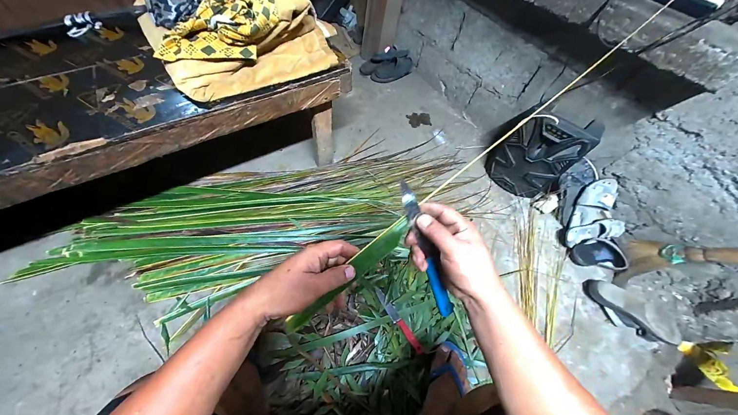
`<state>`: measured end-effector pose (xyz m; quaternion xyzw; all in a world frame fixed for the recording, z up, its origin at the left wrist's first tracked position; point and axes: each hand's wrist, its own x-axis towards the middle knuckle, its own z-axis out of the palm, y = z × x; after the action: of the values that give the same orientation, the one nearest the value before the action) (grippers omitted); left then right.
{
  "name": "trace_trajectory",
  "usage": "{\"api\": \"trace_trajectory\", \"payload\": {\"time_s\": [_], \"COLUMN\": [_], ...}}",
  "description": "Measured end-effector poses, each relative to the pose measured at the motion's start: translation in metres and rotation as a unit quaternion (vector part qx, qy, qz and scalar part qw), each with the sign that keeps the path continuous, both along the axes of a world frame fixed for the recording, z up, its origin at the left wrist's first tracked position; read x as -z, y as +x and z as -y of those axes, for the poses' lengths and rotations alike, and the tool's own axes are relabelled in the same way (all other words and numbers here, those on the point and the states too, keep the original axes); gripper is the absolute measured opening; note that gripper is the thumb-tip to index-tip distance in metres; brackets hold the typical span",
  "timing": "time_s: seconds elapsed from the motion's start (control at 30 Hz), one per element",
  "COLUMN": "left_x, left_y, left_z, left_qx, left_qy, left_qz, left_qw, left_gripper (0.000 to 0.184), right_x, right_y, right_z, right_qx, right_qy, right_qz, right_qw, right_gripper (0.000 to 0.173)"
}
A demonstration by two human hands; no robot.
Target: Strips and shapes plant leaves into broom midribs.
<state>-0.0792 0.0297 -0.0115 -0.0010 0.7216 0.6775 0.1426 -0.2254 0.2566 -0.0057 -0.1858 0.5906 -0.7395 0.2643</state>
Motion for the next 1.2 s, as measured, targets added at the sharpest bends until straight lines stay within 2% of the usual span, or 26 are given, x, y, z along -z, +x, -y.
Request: {"api": "trace_trajectory", "payload": {"time_s": [0.07,0.13,0.23,0.3,0.4,0.6,0.8,0.97,1.1,1.2], "left_x": [0.002,0.002,-0.001,-0.001,-0.002,-0.003,-0.004,-0.003,-0.002,-0.003], "left_y": [0.001,0.001,-0.001,-0.001,0.000,0.000,0.005,0.007,0.008,0.008], "left_z": [-0.002,-0.004,-0.003,-0.003,-0.004,0.001,0.003,0.005,0.005,0.007], "left_qx": [-0.022,-0.059,-0.102,-0.100,-0.093,-0.078,-0.076,-0.072,-0.067,-0.068], "left_qy": [-0.014,-0.024,-0.011,0.005,0.044,0.085,0.067,0.053,0.046,0.033], "left_qz": [0.017,0.017,0.018,0.015,0.018,0.034,0.031,0.029,0.016,0.018], "left_qw": [1.000,0.998,0.995,0.995,0.995,0.993,0.994,0.996,0.997,0.997], "left_gripper": [0.022,0.022,0.021,0.020,0.019,0.020,0.019,0.019,0.021,0.024], "right_x": [-0.002,-0.001,0.005,0.011,0.015,0.019,0.016,0.010,0.004,-0.001], "right_y": [-0.008,-0.008,0.010,0.023,0.024,0.011,0.001,-0.014,-0.018,-0.019], "right_z": [-0.003,-0.004,0.001,0.007,0.010,0.007,0.003,-0.005,-0.009,-0.011], "right_qx": [0.034,0.017,-0.113,-0.199,-0.241,-0.183,-0.142,-0.028,0.010,0.090], "right_qy": [-0.008,0.009,0.052,0.045,0.005,0.012,0.027,0.027,-0.001,-0.005], "right_qz": [0.002,0.000,-0.001,0.002,0.007,-0.059,-0.097,-0.089,-0.078,-0.056], "right_qw": [0.999,1.000,0.992,0.979,0.971,0.981,0.985,0.995,0.997,0.994], "right_gripper": [0.026,0.027,0.024,0.024,0.023,0.023,0.024,0.024,0.024,0.023]}}
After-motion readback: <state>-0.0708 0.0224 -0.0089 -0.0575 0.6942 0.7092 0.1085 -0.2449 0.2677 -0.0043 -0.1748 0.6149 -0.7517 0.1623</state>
